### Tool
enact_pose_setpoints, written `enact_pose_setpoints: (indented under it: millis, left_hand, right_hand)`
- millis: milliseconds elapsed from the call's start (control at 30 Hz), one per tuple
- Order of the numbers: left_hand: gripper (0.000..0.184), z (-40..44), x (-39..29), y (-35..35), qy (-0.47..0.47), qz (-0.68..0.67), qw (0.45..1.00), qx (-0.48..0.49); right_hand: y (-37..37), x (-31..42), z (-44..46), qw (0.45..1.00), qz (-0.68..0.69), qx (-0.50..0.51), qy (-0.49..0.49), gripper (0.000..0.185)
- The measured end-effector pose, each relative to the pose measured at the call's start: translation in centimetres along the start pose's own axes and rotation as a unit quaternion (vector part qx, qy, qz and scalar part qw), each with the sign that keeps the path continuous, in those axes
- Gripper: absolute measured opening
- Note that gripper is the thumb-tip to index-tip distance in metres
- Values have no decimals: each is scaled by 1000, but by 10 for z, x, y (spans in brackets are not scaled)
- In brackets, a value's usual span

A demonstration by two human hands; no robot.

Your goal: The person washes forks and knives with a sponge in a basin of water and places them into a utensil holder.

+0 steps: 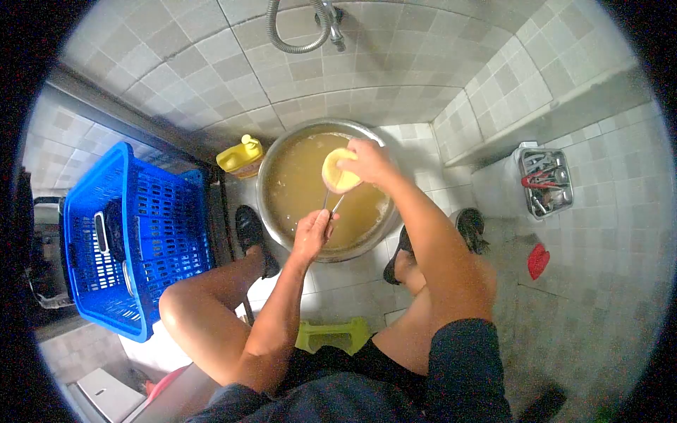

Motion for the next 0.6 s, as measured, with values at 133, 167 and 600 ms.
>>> enact_pose_setpoints:
  millis: [133,167,600]
  left_hand:
    - [40,-5,-4,-3,-5,30,998,46]
    - [40,-5,-6,-4,-5,33,998,50]
    - [39,-3,-7,2,9,-2,1000,17]
  right_hand:
    - [27,-24,1,994,5,-99,-53,37]
    - [35,-32,4,987,-47,-137,-69,34]
    - [30,36,-1,995,78,29,61,32]
Point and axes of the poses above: each hand's wrist, its own z-axis towards the middle knuckle, its own y-axis out of the back of the hand, x = y × z, the point moved 6 cm from there along z, towards the middle knuckle, and after that the axes turned 5 degrees about -y, right-handed, at the moved point
